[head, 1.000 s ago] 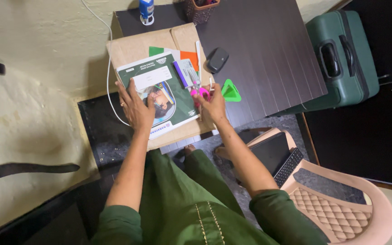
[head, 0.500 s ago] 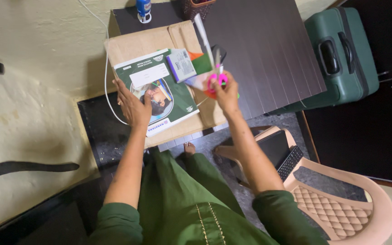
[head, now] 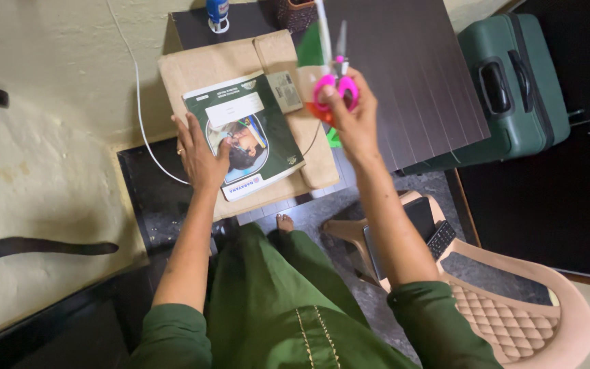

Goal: The person clears a desk by moving a keyboard, laptop, and various stationery items onto a nearby chair. They then wet a black cloth at the kitchen sink and return to wipe the desk surface thoroughly.

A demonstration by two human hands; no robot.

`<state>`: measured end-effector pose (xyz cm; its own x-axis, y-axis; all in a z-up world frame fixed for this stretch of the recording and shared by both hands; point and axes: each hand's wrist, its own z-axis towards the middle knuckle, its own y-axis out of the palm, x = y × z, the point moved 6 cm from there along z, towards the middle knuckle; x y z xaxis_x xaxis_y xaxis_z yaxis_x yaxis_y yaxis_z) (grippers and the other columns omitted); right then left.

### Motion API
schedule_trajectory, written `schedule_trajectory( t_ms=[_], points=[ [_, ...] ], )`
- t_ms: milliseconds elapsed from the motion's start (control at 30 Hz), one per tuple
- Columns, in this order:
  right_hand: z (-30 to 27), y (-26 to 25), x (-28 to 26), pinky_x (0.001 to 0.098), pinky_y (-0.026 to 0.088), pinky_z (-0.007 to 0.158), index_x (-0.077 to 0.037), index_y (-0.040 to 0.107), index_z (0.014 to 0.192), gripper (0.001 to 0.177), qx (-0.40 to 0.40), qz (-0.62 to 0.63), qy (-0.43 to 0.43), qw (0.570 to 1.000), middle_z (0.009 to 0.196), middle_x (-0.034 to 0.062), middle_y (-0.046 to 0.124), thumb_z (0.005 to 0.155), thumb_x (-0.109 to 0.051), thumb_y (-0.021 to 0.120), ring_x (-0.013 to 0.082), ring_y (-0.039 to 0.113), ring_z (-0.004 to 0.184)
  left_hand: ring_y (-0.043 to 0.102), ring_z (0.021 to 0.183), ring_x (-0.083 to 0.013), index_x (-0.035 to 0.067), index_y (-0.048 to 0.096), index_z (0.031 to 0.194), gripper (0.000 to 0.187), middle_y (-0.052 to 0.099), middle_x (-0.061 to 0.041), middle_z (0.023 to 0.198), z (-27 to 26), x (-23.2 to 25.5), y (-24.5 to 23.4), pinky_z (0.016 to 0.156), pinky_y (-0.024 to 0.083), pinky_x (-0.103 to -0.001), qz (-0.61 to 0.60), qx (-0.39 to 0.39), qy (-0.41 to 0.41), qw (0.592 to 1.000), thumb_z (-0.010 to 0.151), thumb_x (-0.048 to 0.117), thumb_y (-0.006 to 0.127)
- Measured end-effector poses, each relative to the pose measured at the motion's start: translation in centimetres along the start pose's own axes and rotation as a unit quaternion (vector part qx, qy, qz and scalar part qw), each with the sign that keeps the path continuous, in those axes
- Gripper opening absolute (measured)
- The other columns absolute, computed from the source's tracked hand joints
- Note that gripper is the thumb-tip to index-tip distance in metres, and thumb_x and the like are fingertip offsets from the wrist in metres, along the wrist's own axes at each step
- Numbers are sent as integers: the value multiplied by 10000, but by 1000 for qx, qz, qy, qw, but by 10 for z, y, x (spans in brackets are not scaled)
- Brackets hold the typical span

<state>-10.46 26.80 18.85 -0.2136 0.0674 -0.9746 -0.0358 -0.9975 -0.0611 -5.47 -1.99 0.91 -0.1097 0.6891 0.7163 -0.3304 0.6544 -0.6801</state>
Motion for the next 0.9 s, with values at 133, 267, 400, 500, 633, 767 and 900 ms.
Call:
schedule_trajectory(
  t_ms=[133,267,400,500,633,767,900],
  points=[
    [-8,32,31,267,490,725,-45,630,1315,351,-8,43,66,997,966,10,650,1019,-207,726,97,567,812,281,1506,-531,56,253,1636,913,91,-304,1692,-7,-2,1,1229,269,-545,5,1,45,999,952,368,773],
    [-18,56,102,251,582,843,-42,606,1303,387,-25,19,114,993,1050,19,701,953,-154,725,92,669,934,289,1506,-539,25,247,1632,864,112,-313,1697,-16,-9,1,1235,245,-578,-15,-1,49,999,967,277,739],
    [-33,56,161,329,539,860,-35,518,1434,580,-94,-149,95,980,1104,104,627,908,-118,751,182,620,971,280,1507,-555,-17,247,1604,834,128,-348,1671,-24,-6,-3,1236,221,-604,-38,0,48,998,965,214,730],
    [-42,51,143,402,485,1012,-3,521,1416,567,-98,-249,-64,961,1260,178,625,921,-120,771,300,626,1165,279,1473,-580,-28,260,1592,859,134,-400,1633,-35,1,-15,1210,257,-584,-29,-18,48,998,922,208,743],
    [-58,46,89,435,466,1019,-72,630,1332,472,-89,-350,-93,928,1217,177,594,893,-138,790,353,590,1150,447,1367,-544,-8,326,1528,890,260,-334,1597,-51,11,-43,1100,427,-543,9,-81,27,996,848,315,801],
    [-72,57,63,442,479,968,-103,693,1181,437,-170,-383,-76,905,1146,148,599,781,-178,852,362,584,1099,645,1128,-452,46,461,1407,885,553,-217,1388,-60,19,-75,879,546,-532,116,-206,-47,971,751,489,857],
    [-80,66,49,445,474,982,-106,687,1205,427,-188,-374,-100,902,1189,154,587,811,-167,839,365,573,1120,733,944,-337,144,737,1050,578,771,-94,1043,-60,36,-103,780,569,-488,170,-263,-13,950,671,555,882]
  ],
)
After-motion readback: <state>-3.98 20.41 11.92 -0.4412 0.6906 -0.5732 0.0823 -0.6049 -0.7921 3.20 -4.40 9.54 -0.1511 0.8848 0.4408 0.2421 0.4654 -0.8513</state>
